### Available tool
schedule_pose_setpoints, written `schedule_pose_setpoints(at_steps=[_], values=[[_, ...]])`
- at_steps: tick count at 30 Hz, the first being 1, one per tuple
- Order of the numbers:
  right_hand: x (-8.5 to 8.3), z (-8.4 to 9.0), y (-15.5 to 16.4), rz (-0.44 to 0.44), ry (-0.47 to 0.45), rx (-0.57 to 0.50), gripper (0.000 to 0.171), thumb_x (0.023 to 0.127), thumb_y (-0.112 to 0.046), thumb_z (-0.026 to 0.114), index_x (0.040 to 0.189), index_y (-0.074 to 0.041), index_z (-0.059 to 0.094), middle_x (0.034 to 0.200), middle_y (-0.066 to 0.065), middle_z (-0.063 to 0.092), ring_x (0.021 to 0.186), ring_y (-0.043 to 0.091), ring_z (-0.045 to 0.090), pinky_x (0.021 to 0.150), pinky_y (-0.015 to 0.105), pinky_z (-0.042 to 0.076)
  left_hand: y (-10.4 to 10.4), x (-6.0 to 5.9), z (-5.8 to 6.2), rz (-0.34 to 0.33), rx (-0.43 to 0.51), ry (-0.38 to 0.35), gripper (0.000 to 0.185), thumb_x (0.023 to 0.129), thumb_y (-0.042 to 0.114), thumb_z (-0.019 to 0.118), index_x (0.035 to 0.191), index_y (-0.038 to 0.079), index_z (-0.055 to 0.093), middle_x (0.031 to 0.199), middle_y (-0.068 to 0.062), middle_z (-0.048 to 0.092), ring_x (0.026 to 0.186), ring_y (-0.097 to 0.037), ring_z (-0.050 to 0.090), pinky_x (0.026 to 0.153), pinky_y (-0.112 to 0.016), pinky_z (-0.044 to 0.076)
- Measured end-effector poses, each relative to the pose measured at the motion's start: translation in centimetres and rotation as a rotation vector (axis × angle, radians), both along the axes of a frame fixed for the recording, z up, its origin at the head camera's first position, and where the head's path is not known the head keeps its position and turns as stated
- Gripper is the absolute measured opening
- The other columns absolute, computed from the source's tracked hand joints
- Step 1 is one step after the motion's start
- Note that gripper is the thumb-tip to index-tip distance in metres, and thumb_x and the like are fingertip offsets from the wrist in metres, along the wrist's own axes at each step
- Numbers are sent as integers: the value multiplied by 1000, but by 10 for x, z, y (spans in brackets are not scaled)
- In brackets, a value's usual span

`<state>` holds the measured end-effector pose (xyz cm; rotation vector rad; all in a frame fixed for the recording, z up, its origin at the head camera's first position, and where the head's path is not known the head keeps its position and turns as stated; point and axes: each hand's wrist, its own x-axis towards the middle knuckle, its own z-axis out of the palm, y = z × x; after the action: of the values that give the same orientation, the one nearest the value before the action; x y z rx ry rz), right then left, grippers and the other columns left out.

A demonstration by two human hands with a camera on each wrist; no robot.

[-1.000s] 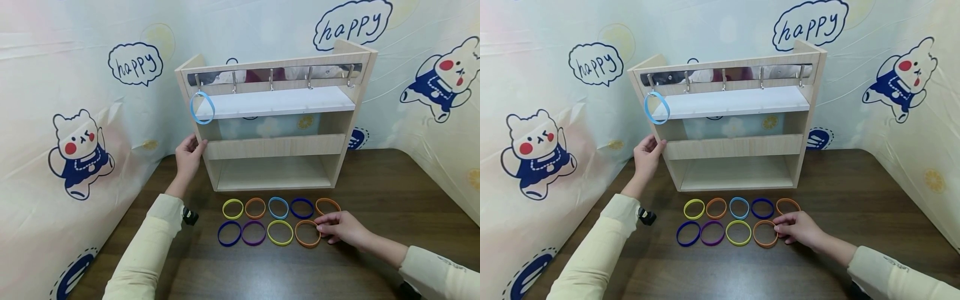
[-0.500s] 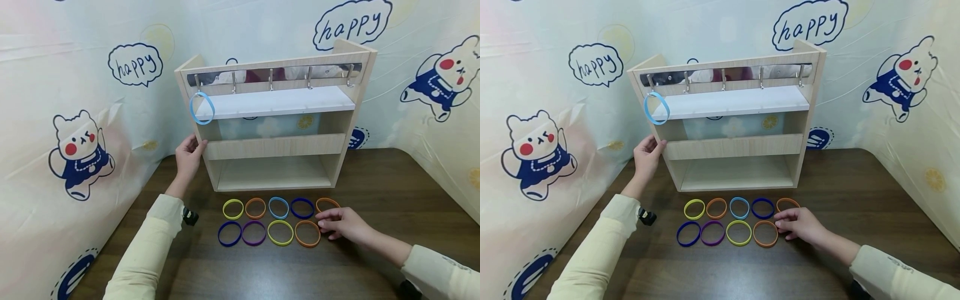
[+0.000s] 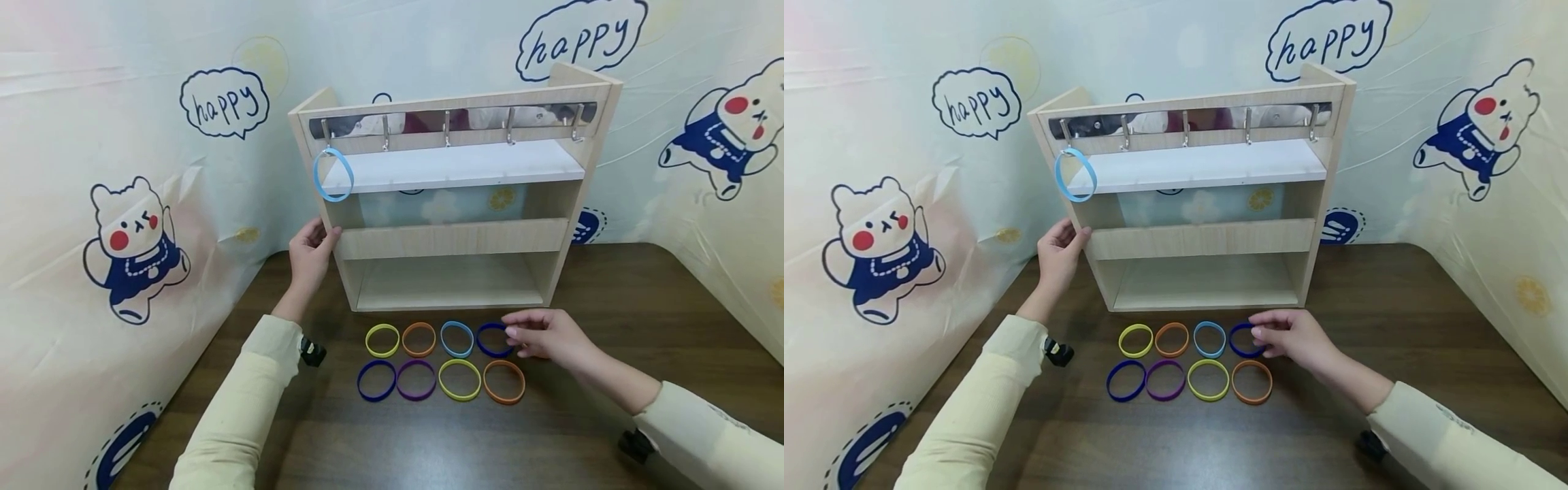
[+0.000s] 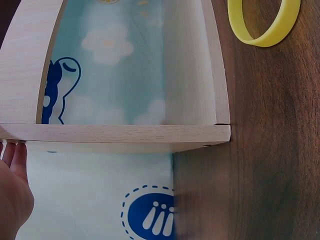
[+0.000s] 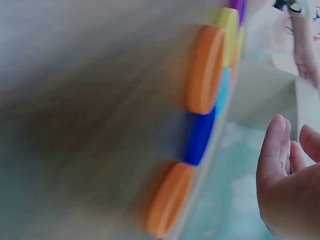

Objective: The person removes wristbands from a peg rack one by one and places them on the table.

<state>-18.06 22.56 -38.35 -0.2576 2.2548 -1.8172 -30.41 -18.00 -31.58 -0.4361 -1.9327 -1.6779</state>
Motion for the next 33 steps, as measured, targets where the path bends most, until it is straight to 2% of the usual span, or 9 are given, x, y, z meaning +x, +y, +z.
schedule_pose_setpoints(at_steps=[5,9,19,25,28,33], values=[[-7,13,-16,0,68,-24,42,92,-19,69,124,7,60,108,15,68,95,27,67,74,36,56,1,0,0,2,-4,2,37,92,10,68,124,-6,61,117,-17,66,96,-15,65,80,-25,53],[-12,23,-28,0,107,-55,40,93,-17,68,123,7,60,107,15,68,94,22,68,75,35,56,2,-1,1,-7,1,3,34,91,9,68,123,-3,64,115,-16,67,94,-16,65,78,-24,53],[-29,51,-55,-21,183,-155,33,94,-13,66,122,3,62,108,11,68,96,27,67,77,38,56,2,2,1,11,-9,-7,35,92,10,68,124,-2,63,117,-17,66,96,-16,65,80,-25,53],[-40,65,-74,-21,219,-208,37,94,-15,67,125,3,60,113,10,67,99,26,66,79,37,55,1,1,2,-2,-8,11,36,92,9,68,124,-5,62,118,-19,66,96,-16,65,79,-25,53],[-46,73,-85,-16,231,-241,41,94,-13,67,128,6,57,114,12,65,98,22,66,79,36,55,1,1,2,-2,-8,10,36,92,9,68,124,-5,62,118,-20,66,95,-16,65,79,-24,53],[-52,87,-104,1,239,-310,42,94,-8,65,130,10,53,122,24,59,99,22,66,81,36,55,1,3,2,7,-14,6,36,92,9,68,124,-6,62,117,-21,66,94,-16,65,79,-24,53]])
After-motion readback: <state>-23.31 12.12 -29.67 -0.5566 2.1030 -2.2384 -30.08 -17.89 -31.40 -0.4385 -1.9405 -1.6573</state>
